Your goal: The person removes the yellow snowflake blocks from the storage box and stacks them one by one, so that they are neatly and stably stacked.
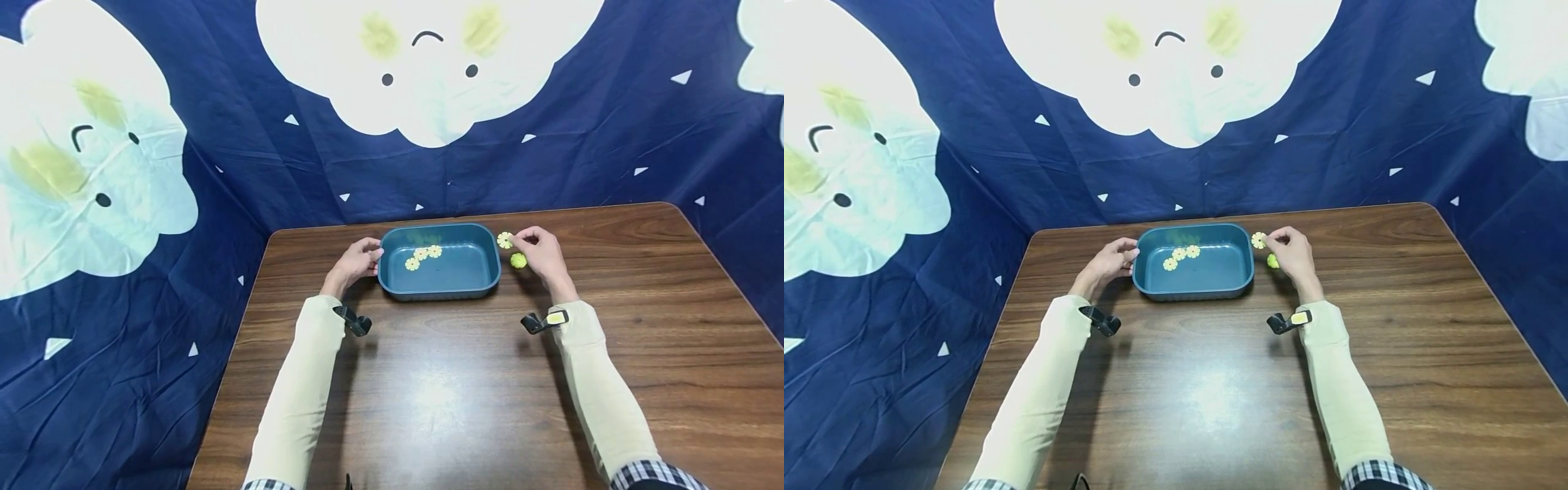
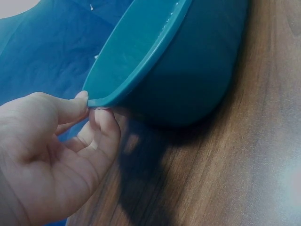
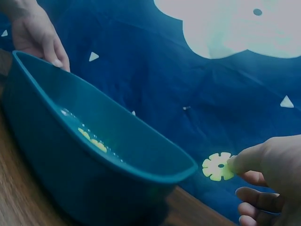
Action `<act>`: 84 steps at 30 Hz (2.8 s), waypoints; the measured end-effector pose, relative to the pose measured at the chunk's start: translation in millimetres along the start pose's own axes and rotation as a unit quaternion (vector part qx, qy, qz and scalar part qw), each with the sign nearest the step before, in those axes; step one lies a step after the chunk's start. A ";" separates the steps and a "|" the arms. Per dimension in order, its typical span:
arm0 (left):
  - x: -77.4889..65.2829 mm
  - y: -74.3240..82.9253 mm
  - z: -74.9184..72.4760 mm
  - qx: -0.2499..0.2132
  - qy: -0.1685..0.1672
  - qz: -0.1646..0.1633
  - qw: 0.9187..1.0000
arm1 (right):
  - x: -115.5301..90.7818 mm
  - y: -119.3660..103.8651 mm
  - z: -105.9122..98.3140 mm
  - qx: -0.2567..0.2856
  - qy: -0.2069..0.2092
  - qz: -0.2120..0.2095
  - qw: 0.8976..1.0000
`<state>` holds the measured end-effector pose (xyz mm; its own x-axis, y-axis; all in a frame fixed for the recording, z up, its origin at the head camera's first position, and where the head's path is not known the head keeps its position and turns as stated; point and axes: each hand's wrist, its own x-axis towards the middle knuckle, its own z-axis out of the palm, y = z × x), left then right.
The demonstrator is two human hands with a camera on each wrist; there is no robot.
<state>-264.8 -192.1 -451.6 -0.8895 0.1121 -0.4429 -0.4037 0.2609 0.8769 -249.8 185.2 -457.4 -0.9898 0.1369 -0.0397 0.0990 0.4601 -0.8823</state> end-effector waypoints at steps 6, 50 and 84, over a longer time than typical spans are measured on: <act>0.7 -0.6 0.0 -0.004 -0.002 -0.004 1.000 | -0.6 13.4 -3.8 -0.016 -0.001 0.023 1.000; -0.7 -1.4 1.2 0.007 0.005 0.004 1.000 | 2.3 43.4 -6.9 -0.136 -0.008 0.064 0.989; -0.1 -3.7 1.9 0.012 0.009 0.005 1.000 | -0.8 44.5 -10.2 -0.113 0.032 0.050 0.992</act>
<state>-262.8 -191.2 -455.2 -0.8969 0.0974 -0.4314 -0.3908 0.2823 0.8761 -243.6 214.6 -491.8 -0.9662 0.2432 -0.0857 0.2238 0.6256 -0.7473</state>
